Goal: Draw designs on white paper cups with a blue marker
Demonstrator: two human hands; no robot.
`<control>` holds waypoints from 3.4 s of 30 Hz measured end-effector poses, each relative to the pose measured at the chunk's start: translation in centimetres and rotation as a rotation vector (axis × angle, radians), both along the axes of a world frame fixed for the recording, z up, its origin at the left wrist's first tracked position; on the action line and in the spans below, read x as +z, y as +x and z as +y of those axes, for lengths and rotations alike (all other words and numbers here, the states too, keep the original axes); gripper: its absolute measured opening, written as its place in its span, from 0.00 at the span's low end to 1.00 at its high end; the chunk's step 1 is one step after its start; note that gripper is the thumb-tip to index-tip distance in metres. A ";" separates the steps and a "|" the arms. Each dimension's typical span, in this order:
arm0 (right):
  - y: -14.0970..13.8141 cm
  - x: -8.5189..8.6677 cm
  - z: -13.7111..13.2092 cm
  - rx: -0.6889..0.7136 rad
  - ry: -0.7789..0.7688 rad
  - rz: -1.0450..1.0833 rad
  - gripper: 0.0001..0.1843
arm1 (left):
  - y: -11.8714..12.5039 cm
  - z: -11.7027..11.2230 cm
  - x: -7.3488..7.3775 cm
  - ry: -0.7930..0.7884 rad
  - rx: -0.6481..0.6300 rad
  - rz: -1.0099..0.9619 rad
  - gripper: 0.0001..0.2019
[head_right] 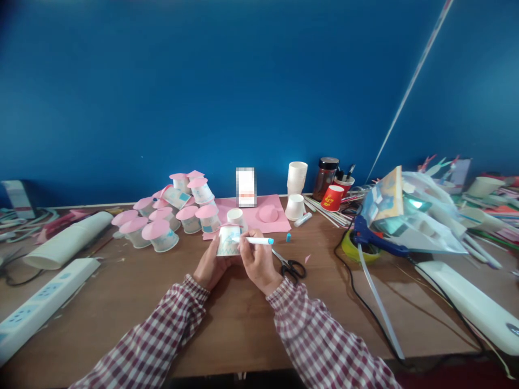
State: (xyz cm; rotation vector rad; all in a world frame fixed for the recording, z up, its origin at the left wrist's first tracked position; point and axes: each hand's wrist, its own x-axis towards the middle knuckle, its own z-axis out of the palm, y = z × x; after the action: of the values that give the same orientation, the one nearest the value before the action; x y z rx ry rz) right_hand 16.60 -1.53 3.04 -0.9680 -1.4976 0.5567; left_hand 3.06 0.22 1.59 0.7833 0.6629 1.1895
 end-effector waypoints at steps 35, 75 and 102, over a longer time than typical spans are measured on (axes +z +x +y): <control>0.0 0.6 -0.3 -0.006 0.013 -0.059 0.07 | 0.1 0.0 0.2 0.015 -0.012 0.017 0.26; 0.1 0.1 0.1 -0.029 0.020 -0.042 0.06 | 0.0 0.1 -0.2 0.015 -0.001 0.031 0.26; 0.0 0.3 0.7 -0.108 -0.078 0.198 0.14 | 0.0 0.4 0.1 -0.058 0.067 -0.001 0.22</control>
State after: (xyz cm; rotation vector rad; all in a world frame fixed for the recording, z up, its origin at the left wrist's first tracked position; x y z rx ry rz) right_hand 16.65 -0.85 3.35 -1.0172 -1.2476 0.6184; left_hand 3.02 0.63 1.66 0.7166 0.7247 1.2256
